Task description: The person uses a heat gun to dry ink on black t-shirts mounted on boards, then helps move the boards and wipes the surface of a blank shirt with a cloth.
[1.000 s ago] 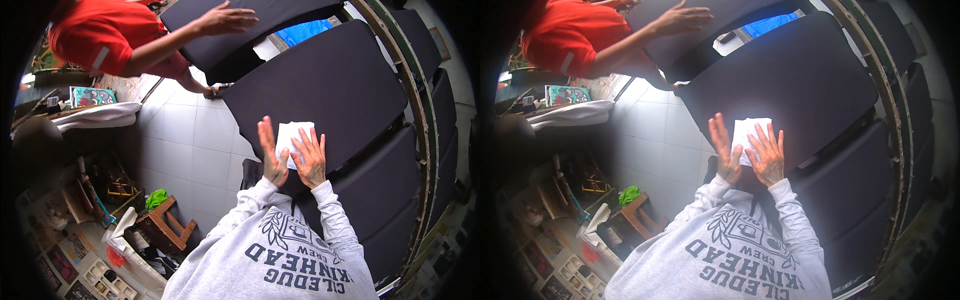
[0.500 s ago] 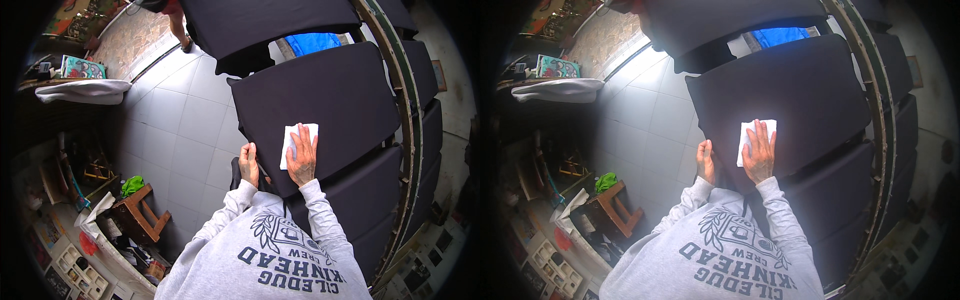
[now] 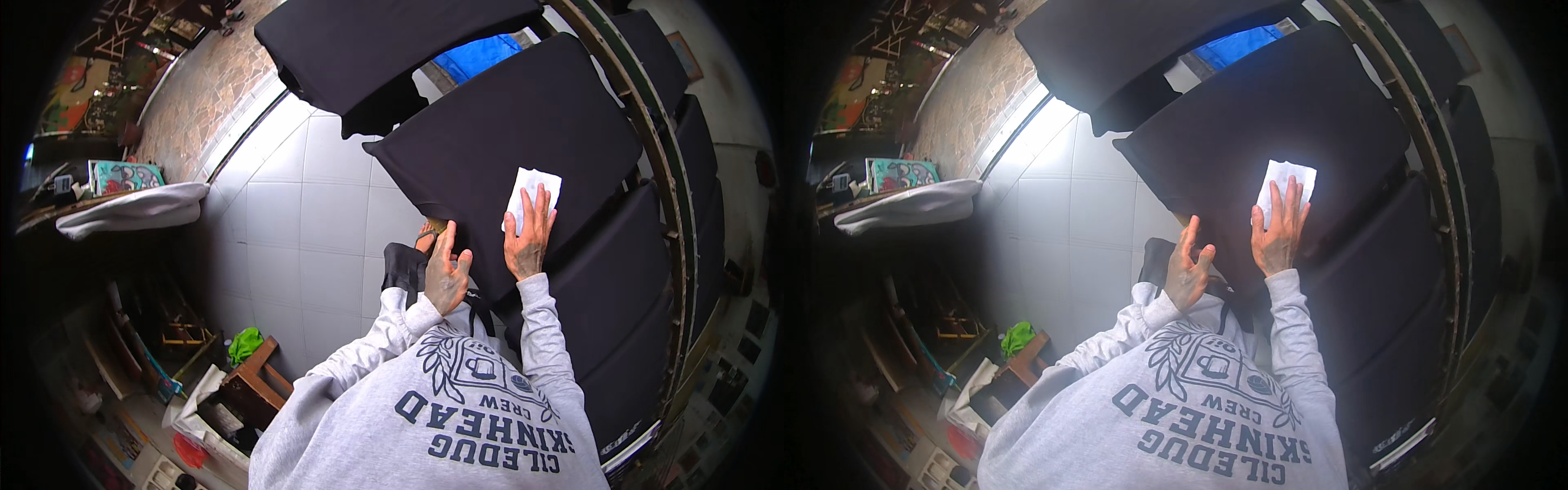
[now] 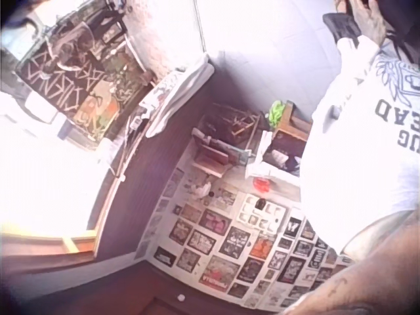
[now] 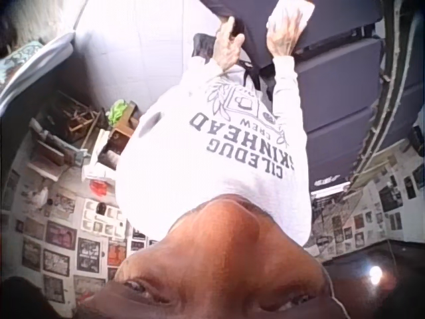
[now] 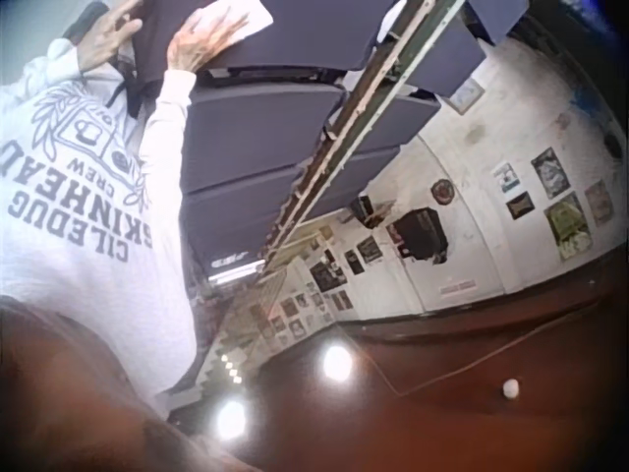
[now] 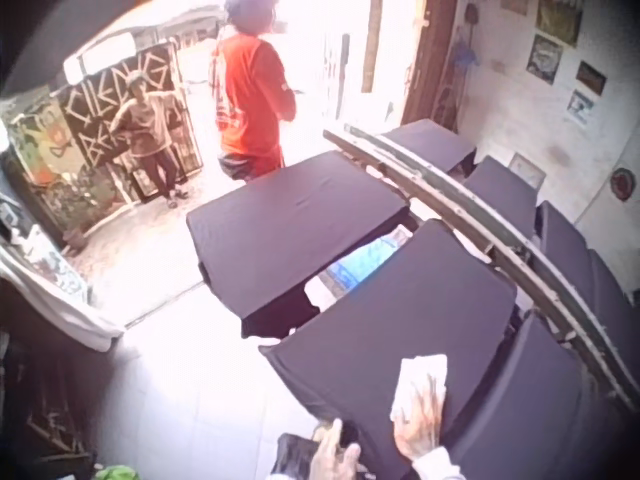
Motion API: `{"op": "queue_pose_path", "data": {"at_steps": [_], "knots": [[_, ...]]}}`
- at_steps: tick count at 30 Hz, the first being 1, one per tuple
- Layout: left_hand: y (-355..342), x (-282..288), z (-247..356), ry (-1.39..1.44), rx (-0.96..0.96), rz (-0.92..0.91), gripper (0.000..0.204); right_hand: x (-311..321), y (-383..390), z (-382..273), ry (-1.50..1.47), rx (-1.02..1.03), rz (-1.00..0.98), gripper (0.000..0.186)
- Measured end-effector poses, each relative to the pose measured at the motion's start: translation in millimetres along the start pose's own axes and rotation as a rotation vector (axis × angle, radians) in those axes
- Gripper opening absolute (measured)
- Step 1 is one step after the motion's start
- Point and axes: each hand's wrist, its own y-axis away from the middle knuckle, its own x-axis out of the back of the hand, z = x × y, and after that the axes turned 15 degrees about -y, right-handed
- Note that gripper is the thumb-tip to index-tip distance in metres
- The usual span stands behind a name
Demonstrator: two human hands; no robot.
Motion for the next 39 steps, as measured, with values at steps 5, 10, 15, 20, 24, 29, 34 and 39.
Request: {"op": "queue_pose_path", "data": {"at_steps": [5,10,15,20,24,29,34,39], "knots": [[8.0,17.3,19.7,0.176,-0.003,-0.158,0.074,-12.7,27.4,-35.8,-0.129,-0.060,0.103,0.052],[-1.7,32.5,-22.9,0.590,0.297,-0.194,0.081,-23.7,64.7,-69.0,-0.298,-0.146,0.383,0.035],[-44.9,86.1,-49.0,0.444,0.458,-0.486,0.077,-57.0,108.1,-131.8,-0.691,-0.496,0.523,0.022],[-83.1,87.0,-33.6,0.289,0.517,-0.645,0.079,-118.7,149.2,-177.7,-0.741,-0.598,0.647,0.043],[-81.4,86.0,-12.7,0.166,0.452,-0.679,0.084,-139.0,124.1,-180.3,-1.638,-0.783,0.551,0.026],[-85.7,90.8,-1.3,0.231,0.341,-0.882,0.051,-176.2,80.0,-150.8,-1.608,-0.469,0.740,0.034],[-73.5,92.7,42.9,0.215,0.379,-0.854,0.048,-197.6,58.8,-123.0,-1.555,-0.310,0.845,0.041],[-89.3,106.7,41.8,0.235,0.415,-1.008,0.054,-179.7,47.6,-152.0,-1.552,-0.326,0.811,0.036]]}}
